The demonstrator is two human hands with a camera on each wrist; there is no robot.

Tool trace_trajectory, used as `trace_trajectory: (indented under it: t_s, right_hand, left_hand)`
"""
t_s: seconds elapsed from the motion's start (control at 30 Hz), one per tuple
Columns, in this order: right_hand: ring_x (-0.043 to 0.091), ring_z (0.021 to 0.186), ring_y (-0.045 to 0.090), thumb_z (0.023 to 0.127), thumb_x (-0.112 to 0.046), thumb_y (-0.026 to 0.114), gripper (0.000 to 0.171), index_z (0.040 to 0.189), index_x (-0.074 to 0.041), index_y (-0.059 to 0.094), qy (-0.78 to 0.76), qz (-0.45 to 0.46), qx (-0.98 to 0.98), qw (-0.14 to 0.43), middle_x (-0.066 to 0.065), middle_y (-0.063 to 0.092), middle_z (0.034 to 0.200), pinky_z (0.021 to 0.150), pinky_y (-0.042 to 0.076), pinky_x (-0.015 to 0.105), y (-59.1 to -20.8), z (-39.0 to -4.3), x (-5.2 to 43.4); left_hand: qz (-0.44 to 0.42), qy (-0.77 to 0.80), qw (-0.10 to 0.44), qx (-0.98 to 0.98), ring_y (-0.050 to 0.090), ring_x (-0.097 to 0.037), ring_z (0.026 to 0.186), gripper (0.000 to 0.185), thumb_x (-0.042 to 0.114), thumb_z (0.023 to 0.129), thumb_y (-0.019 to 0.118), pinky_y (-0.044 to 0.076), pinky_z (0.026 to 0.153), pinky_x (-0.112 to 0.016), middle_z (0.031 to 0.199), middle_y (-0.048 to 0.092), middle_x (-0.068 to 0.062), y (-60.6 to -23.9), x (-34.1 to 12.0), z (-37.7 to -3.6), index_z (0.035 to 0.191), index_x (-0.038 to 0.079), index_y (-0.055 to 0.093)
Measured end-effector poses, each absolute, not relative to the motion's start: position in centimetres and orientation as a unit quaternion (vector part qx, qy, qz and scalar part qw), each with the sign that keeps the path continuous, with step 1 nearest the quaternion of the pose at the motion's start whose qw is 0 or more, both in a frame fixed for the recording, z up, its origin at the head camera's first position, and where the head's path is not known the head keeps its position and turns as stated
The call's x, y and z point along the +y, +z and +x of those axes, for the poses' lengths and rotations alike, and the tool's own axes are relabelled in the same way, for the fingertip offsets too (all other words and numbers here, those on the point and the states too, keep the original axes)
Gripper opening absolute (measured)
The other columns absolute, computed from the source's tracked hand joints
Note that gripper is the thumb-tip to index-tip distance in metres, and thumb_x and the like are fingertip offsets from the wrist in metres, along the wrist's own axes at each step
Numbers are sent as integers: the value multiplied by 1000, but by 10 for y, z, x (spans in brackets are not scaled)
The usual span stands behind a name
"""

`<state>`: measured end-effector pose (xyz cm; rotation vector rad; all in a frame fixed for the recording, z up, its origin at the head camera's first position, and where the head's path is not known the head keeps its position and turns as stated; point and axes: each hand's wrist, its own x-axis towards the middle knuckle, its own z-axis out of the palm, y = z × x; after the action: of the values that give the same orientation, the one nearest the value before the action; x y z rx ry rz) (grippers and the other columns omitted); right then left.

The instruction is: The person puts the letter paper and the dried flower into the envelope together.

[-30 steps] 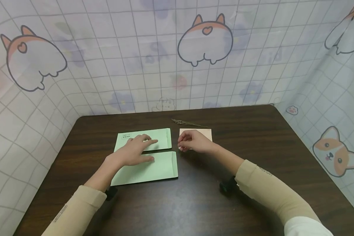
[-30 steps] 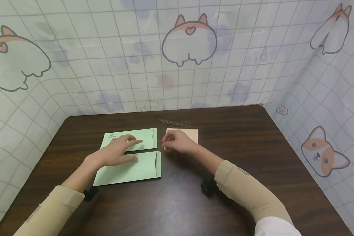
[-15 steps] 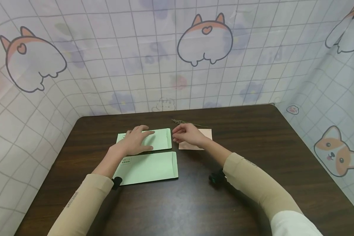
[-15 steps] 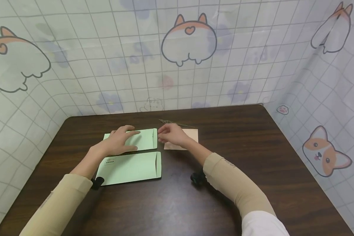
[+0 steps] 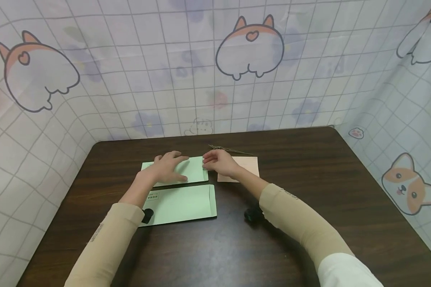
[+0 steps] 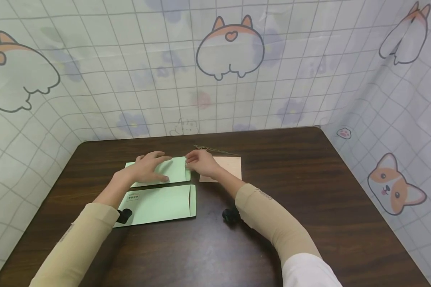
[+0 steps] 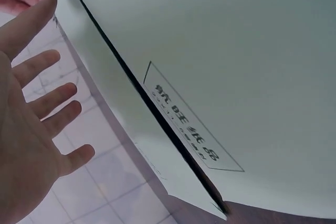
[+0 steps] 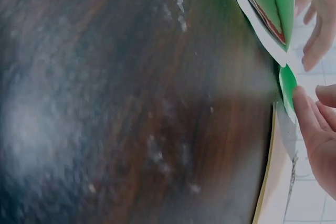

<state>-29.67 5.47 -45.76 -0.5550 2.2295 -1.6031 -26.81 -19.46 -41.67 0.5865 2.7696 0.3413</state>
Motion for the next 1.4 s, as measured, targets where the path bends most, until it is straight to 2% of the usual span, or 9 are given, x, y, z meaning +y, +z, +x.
trace_trajectory:
  t_s: [0.33, 0.63, 0.9, 1.13, 1.4]
  right_hand:
    - [28, 109, 67, 100, -5, 65, 33, 130, 9, 62, -528, -192, 811, 162, 17, 68, 117, 90, 55, 32, -461, -295, 52]
    - [28, 109, 67, 99, -6, 65, 33, 129, 9, 63, -524, -198, 813, 159, 17, 69, 116, 91, 55, 33, -464, -295, 51]
    - [27, 109, 67, 99, -8, 67, 34, 129, 8, 64, -513, -195, 823, 149, 16, 69, 116, 91, 54, 32, -463, -294, 53]
    - [25, 106, 69, 99, -6, 66, 31, 126, 8, 65, -516, -185, 824, 143, 15, 71, 112, 90, 55, 32, -462, -293, 52]
    - [28, 99, 73, 102, -1, 59, 29, 128, 12, 61, -586, -139, 779, 174, 22, 68, 114, 83, 58, 30, -463, -292, 52]
  left_hand:
    - [197, 106, 177, 958, 24, -43, 149, 82, 43, 92, 76, 17, 111, -74, 163, 26, -23, -420, -194, -279, 160, 14, 39]
    - [203, 103, 196, 954, 26, -44, 149, 92, 44, 86, 83, 20, 109, -75, 163, 27, -23, -423, -196, -280, 160, 14, 38]
    - [220, 100, 190, 952, 29, -44, 147, 96, 39, 82, 88, 20, 107, -77, 161, 29, -22, -425, -195, -283, 160, 15, 38]
    - [232, 106, 182, 950, 30, -44, 146, 94, 38, 83, 87, 19, 107, -78, 160, 32, -19, -427, -196, -283, 160, 16, 38]
    - [242, 124, 172, 947, 31, -44, 146, 92, 38, 85, 85, 18, 106, -79, 159, 33, -20, -430, -194, -284, 160, 16, 38]
